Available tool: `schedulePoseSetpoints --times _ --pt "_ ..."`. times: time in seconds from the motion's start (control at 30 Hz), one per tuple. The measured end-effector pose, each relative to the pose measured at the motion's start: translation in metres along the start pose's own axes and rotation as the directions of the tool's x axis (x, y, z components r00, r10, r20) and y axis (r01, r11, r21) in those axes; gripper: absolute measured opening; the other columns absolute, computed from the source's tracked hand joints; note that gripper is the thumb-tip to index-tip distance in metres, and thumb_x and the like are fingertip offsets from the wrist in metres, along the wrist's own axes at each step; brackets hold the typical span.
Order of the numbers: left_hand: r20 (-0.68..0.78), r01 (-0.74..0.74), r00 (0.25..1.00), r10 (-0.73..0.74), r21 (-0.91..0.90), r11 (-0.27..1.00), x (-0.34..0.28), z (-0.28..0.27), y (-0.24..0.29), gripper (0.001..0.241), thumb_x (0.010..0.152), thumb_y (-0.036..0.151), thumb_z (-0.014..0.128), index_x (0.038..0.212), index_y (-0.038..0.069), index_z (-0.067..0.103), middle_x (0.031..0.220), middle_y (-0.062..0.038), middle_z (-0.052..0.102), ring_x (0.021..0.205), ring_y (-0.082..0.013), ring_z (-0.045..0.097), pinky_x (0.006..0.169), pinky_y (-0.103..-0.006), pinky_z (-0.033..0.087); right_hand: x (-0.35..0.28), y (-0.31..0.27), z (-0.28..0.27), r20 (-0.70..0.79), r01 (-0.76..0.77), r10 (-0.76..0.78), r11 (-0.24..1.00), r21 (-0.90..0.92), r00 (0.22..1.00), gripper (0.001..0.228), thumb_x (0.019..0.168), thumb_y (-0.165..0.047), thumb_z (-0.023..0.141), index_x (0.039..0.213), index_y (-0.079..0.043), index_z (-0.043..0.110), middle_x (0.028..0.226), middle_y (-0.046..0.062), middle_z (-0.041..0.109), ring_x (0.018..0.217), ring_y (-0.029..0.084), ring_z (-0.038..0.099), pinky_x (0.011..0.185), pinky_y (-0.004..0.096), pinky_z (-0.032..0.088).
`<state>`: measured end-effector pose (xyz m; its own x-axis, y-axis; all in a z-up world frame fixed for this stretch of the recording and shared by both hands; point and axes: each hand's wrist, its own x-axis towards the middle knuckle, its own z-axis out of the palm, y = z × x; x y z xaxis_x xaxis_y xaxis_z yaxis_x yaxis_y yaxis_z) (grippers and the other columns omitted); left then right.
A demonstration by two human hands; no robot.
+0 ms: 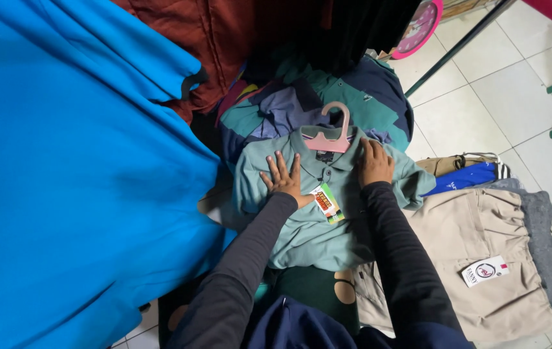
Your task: The person hangs a blue shirt on a metal rack, then picks up a light green polo shirt from a pile on the floor. They place the polo shirt on a pink hanger, button the collar, smooth the fabric, and hang it on the rack.
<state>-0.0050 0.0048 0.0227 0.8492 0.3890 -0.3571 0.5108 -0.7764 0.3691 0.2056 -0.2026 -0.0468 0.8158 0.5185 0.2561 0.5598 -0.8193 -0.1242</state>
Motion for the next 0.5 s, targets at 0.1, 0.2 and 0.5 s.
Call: schedulePoseSetpoints --times 0.1,0.2,0.5 --pt "0.007 0.006 1.000 -0.006 0.004 1.000 -0.001 -0.003 0.001 0.128 0.082 0.065 0.072 0.166 0.027 -0.018 0.166 -0.024 -0.031 0.150 -0.0484 -0.032 0.112 -0.0774 -0.010 -0.003 -0.012 -0.029 -0.065 0.023 -0.023 1.000 0.001 0.998 0.073 0.086 -0.028 0.071 0.153 -0.035 0.044 0.144 0.000 0.050 0.132 0.026 0.053 0.106 0.053 0.043" --pt "0.022 0.019 1.000 -0.019 0.007 1.000 -0.002 -0.006 0.003 0.129 0.082 0.063 0.072 0.166 0.027 -0.018 0.166 -0.024 -0.031 0.151 -0.0487 -0.031 0.113 -0.0783 -0.010 -0.004 0.009 -0.036 -0.234 0.047 -0.066 0.995 -0.084 0.970 0.073 0.071 -0.030 0.087 0.138 -0.023 0.058 0.128 0.009 0.054 0.113 0.038 0.059 0.093 0.051 0.051" --pt "0.014 0.025 1.000 -0.025 -0.003 1.000 -0.002 -0.007 0.003 0.128 0.081 0.063 0.073 0.166 0.027 -0.016 0.167 -0.023 -0.030 0.151 -0.0481 -0.032 0.114 -0.0770 -0.008 -0.013 0.028 -0.011 -0.325 -0.101 0.010 0.958 -0.267 0.946 0.036 0.096 -0.033 0.064 0.131 -0.027 0.058 0.099 0.003 0.058 0.109 0.025 0.059 0.104 0.051 0.038"
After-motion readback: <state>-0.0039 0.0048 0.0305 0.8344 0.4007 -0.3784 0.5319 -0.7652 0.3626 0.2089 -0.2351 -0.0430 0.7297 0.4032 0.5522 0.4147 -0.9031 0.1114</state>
